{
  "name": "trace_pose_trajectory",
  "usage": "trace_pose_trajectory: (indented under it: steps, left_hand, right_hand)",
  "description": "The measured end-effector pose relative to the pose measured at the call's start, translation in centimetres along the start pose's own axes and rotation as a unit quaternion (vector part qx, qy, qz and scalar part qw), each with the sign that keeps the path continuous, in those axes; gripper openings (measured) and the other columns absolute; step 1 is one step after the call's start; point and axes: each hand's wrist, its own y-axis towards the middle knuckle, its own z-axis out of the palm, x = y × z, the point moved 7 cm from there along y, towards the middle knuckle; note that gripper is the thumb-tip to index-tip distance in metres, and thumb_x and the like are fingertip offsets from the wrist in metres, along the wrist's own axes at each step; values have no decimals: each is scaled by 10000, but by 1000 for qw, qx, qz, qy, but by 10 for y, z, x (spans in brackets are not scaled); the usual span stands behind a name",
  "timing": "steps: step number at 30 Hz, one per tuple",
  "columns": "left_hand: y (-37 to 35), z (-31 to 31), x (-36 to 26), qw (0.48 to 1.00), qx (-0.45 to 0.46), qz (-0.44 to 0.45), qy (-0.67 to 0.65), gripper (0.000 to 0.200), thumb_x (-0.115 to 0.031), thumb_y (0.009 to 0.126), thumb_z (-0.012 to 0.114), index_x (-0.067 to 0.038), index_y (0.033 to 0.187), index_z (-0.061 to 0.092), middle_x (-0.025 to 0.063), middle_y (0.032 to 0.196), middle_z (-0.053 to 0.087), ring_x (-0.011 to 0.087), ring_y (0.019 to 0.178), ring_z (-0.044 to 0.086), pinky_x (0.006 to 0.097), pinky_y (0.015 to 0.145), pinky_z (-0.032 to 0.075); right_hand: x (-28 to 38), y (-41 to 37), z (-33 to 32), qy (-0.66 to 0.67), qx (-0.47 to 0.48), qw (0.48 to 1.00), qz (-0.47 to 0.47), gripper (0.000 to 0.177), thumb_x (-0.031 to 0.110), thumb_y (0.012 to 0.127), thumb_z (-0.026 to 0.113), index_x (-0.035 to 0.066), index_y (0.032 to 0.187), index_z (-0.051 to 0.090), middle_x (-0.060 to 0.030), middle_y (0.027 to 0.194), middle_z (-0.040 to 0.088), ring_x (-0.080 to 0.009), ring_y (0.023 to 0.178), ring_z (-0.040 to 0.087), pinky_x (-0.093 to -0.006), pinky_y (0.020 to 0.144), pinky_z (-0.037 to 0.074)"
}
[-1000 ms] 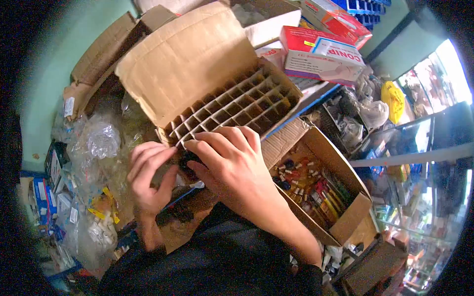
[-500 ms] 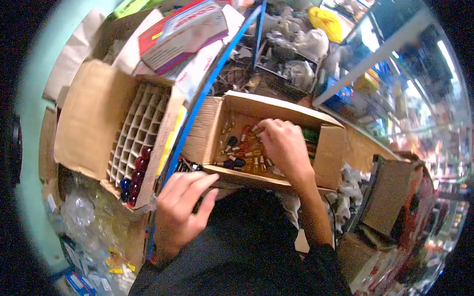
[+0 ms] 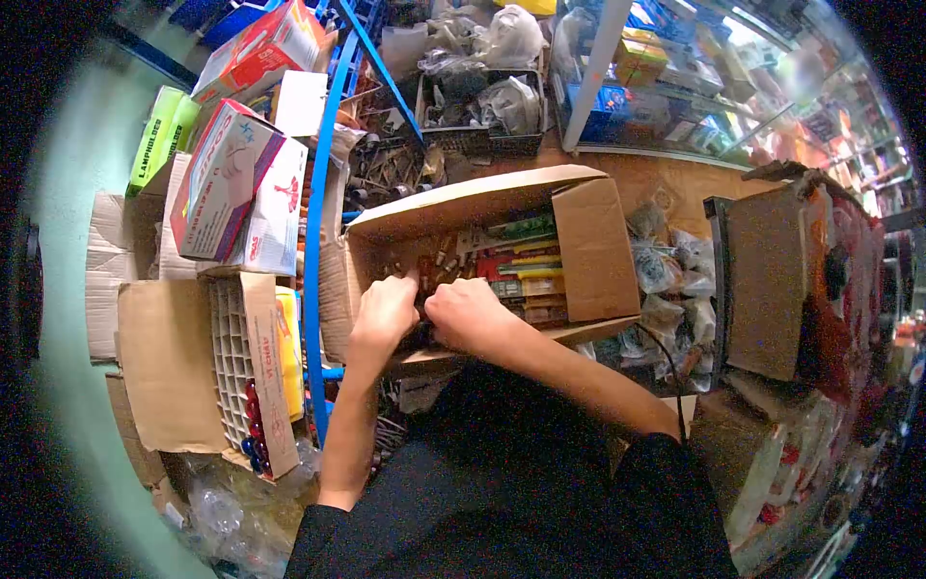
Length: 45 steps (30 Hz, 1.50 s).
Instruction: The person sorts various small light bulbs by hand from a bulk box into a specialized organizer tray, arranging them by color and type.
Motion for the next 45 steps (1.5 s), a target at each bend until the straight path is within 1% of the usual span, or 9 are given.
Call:
trace_pose_trajectory:
  steps: [5, 11, 13, 14, 18, 20, 27, 40, 45]
  left_hand:
    - [-8, -3, 2, 998, -53, -22, -19, 221, -67, 817, 711, 16, 1009, 640, 246, 922, 692, 429, 883, 693, 514, 782, 565]
    - [-69, -111, -28, 945, -237, -61, -218, 261, -63, 847, 766, -22, 1084, 665, 186, 1065, 688, 392, 966, 689, 446, 821, 566]
    - [-113, -142, -36, 917, -308, -57, -246, 259, -74, 877, 751, -58, 1121, 667, 127, 1058, 677, 344, 944, 698, 419, 811, 575]
    - [-139, -164, -40, 899, -372, -53, -227, 298, -57, 839, 796, -59, 1119, 694, 116, 1073, 690, 301, 941, 708, 384, 814, 581]
    - [-245, -201, -32, 815, -532, -125, -193, 365, -25, 767, 868, -59, 1100, 722, 152, 1089, 713, 259, 932, 713, 351, 808, 596]
    - [-281, -214, -16, 801, -568, -177, -66, 313, -4, 766, 860, -40, 1055, 746, 166, 1072, 723, 282, 951, 713, 352, 825, 588]
    - [-304, -187, 36, 803, -511, -301, -64, 308, 19, 792, 802, -40, 1090, 755, 98, 1087, 734, 264, 980, 707, 369, 866, 558]
    - [-294, -169, 54, 838, -451, -292, -97, 223, -45, 846, 760, -30, 1067, 731, 125, 1115, 714, 314, 1030, 671, 413, 908, 521]
    - [-315, -171, 31, 766, -600, -223, -54, 165, 44, 909, 624, 18, 1064, 673, 163, 1046, 674, 304, 879, 663, 415, 796, 548]
  right_hand:
    - [-13, -37, -45, 49, -89, 995, 7, 311, 304, 822, 742, 20, 888, 635, -191, 812, 697, -379, 811, 708, -463, 722, 569]
    - [13, -69, -123, 192, -105, 974, -63, 364, 209, 802, 777, 39, 1029, 548, -174, 805, 659, -373, 785, 678, -476, 676, 523]
    - [29, -69, -145, 265, -57, 959, -79, 307, 152, 815, 781, 36, 1046, 616, -141, 815, 667, -306, 771, 692, -401, 700, 535]
    - [37, -66, -150, 295, -16, 953, -71, 295, 138, 822, 782, 34, 1064, 650, -129, 843, 685, -270, 779, 704, -365, 719, 542]
    - [83, -54, -175, 359, -104, 917, -138, 348, 95, 813, 799, 41, 1143, 706, -105, 937, 725, -194, 820, 705, -317, 769, 540]
    - [118, -47, -180, 377, -152, 899, -164, 389, 75, 805, 805, 41, 1180, 709, -103, 966, 734, -184, 830, 698, -313, 784, 540]
    - [231, 8, -161, 227, -212, 881, -358, 304, 92, 869, 706, 66, 1167, 651, -143, 986, 680, -343, 923, 652, -433, 829, 537]
    - [258, 30, -117, 107, -197, 905, -361, 357, 171, 856, 712, 125, 1209, 675, -49, 1028, 687, -253, 971, 623, -392, 876, 469]
    - [253, 26, -105, 76, -205, 906, -363, 373, 213, 859, 707, 141, 1223, 664, -51, 1153, 648, -246, 1079, 597, -414, 930, 457]
